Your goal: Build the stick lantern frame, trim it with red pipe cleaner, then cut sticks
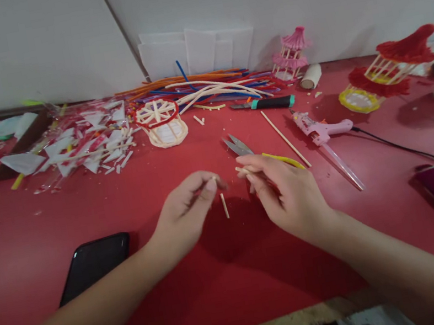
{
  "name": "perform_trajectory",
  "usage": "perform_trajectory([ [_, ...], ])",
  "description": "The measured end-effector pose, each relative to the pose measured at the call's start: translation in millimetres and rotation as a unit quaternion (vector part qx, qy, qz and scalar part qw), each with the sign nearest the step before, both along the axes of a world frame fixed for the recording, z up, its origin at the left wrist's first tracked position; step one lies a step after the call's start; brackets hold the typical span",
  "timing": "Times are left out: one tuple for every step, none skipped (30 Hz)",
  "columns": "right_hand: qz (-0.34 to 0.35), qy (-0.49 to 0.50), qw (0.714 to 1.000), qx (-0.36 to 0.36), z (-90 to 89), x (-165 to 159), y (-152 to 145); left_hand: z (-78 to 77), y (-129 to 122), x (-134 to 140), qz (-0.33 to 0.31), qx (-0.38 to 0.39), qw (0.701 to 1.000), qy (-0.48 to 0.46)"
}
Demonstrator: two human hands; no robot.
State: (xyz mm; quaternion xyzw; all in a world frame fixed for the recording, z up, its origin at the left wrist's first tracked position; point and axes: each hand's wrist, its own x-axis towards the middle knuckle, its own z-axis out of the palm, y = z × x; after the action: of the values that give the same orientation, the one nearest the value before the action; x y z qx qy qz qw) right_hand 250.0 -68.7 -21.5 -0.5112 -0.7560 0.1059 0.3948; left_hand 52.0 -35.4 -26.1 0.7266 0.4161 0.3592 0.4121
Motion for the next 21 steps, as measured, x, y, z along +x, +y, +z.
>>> perform_trajectory([
  [0.001,0.042,0.999,-0.03,-1.3,1,1,-1.7,6,-1,0.022,-0.024,0.999,-0.029],
  [0.002,0.079,0.995,-0.056,-2.5,2,2,-3.8,12,-3,0.045,-0.046,0.996,-0.061],
  [0.004,0.105,0.992,-0.074,-3.6,2,3,-5.9,17,-4,0.058,-0.079,0.99,-0.099],
  [0.005,0.117,0.989,-0.086,-4.3,2,3,-8.0,21,-5,0.067,-0.11,0.982,-0.136],
  [0.006,0.12,0.988,-0.094,-4.8,1,3,-9.8,25,-6,0.069,-0.133,0.975,-0.163],
  [0.005,0.121,0.987,-0.104,-4.9,1,3,-11.2,27,-7,0.071,-0.15,0.968,-0.188],
  [0.006,0.123,0.986,-0.114,-4.9,0,3,-12.1,29,-7,0.071,-0.161,0.963,-0.205],
  [0.008,0.129,0.984,-0.125,-4.9,-1,4,-12.4,29,-8,0.069,-0.167,0.96,-0.215],
  [0.014,0.135,0.981,-0.136,-4.8,-2,4,-12.2,29,-7,0.069,-0.169,0.959,-0.219],
  [0.02,0.139,0.98,-0.143,-4.7,-2,4,-11.5,29,-7,0.069,-0.168,0.959,-0.217],
  [0.027,0.138,0.98,-0.142,-4.8,-2,5,-10.4,28,-7,0.068,-0.162,0.961,-0.211],
  [0.033,0.129,0.982,-0.131,-5.0,-2,7,-9.0,27,-6,0.065,-0.154,0.964,-0.205],
  [0.039,0.116,0.986,-0.111,-5.3,-2,8,-7.5,26,-6,0.06,-0.144,0.968,-0.198],
  [0.042,0.101,0.99,-0.087,-5.8,-2,9,-6.1,24,-5,0.051,-0.135,0.971,-0.189],
  [0.043,0.088,0.993,-0.067,-6.5,-2,10,-4.9,22,-4,0.039,-0.127,0.975,-0.18],
  [0.042,0.079,0.994,-0.059,-7.5,-3,11,-4.1,20,-3,0.024,-0.121,0.978,-0.169],
  [0.038,0.076,0.994,-0.065,-8.7,-3,11,-3.8,18,-2,0.011,-0.115,0.981,-0.158],
  [0.031,0.079,0.993,-0.078,-10.0,-4,11,-4.0,16,-1,-0.001,-0.108,0.983,-0.147],
  [0.021,0.085,0.992,-0.092,-11.5,-4,10,-4.6,15,0,-0.011,-0.103,0.985,-0.14],
  [0.01,0.089,0.991,-0.102,-12.9,-5,9,-5.6,13,0,-0.019,-0.096,0.986,-0.134],
  [0.001,0.092,0.99,-0.105,-14.1,-6,8,-6.7,12,1,-0.023,-0.089,0.987,-0.13],
])
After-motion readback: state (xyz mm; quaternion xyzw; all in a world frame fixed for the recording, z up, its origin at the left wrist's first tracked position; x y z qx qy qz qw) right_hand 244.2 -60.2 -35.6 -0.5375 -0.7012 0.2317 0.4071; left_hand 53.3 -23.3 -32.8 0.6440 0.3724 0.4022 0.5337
